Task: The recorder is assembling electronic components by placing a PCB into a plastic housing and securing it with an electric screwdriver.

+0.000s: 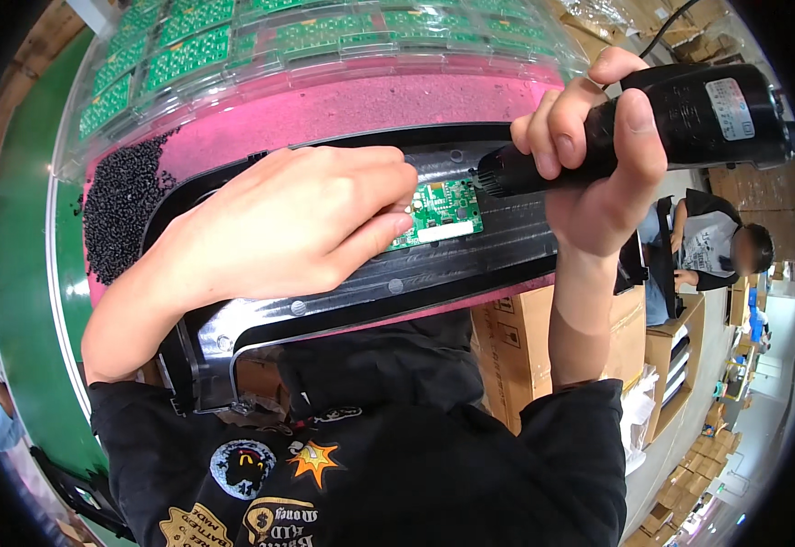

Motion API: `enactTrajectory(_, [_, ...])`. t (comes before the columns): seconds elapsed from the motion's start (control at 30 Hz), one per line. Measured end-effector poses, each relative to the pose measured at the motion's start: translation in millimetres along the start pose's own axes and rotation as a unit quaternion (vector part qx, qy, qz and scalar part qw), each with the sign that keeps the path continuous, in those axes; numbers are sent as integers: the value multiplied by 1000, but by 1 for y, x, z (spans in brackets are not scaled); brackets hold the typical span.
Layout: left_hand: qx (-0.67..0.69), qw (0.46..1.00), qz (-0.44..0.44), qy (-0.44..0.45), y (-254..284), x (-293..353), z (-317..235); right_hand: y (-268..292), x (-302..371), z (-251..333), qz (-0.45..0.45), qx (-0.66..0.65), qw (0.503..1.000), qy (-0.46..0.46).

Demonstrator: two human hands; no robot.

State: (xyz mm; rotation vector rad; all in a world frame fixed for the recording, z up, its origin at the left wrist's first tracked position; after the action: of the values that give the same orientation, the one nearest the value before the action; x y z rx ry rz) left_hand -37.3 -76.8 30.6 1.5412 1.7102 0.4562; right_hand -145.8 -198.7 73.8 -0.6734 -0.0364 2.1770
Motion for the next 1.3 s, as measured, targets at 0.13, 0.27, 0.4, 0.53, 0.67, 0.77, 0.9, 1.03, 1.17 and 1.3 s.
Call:
enactTrajectory(0.13, [11, 999, 12, -44, -3, 2, -2, 0, 0, -7, -1, -15, 1000, -11])
enactTrajectory(0.27, [-27, 998, 44, -27, -6, 3, 4, -3, -1, -9, -13, 12, 1000, -6])
enactTrajectory(0.4, [-21, 998, 55, 10, -4, 4, 7, -4, -2, -15, 7, 13, 1000, -23])
enactTrajectory(0.53, [-54, 991, 108, 61, -6, 5, 12, -7, -2, -23, 45, -1, 998, -36])
enactTrajectory(0.67, [-58, 990, 115, 62, -7, 6, 13, -14, -1, -20, -1, 62, 998, -28])
enactTrajectory(0.77, [-58, 992, 98, 53, -6, 7, 12, -15, 0, -16, -16, 39, 999, -27])
enactTrajectory(0.9, [-43, 996, 70, 37, -7, 6, 13, -16, 5, 5, -11, -76, 996, -34])
enactTrajectory(1.03, [79, 995, -63, 7, 14, -3, 2, -35, 12, 39, 84, -197, 977, -23])
enactTrajectory(1.17, [120, 985, -126, -12, 23, -5, 3, -43, 17, 49, 100, -169, 981, 11])
enactTrajectory(1.3, [125, 978, -158, -54, 28, -5, 0, -46, 18, 53, 121, -161, 979, 33])
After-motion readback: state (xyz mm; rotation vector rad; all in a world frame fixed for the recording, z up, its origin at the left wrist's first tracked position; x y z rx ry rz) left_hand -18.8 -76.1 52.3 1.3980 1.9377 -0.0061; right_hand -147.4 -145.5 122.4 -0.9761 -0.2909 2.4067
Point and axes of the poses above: each hand's wrist, its own x-axis away from the middle knuckle, its own y-axis out of the back of the hand, z = x × y, the point moved 8 cm from there along -x, towards the middle knuckle, and after that the axes turned 15 degrees about -z, right-handed, at the moved point
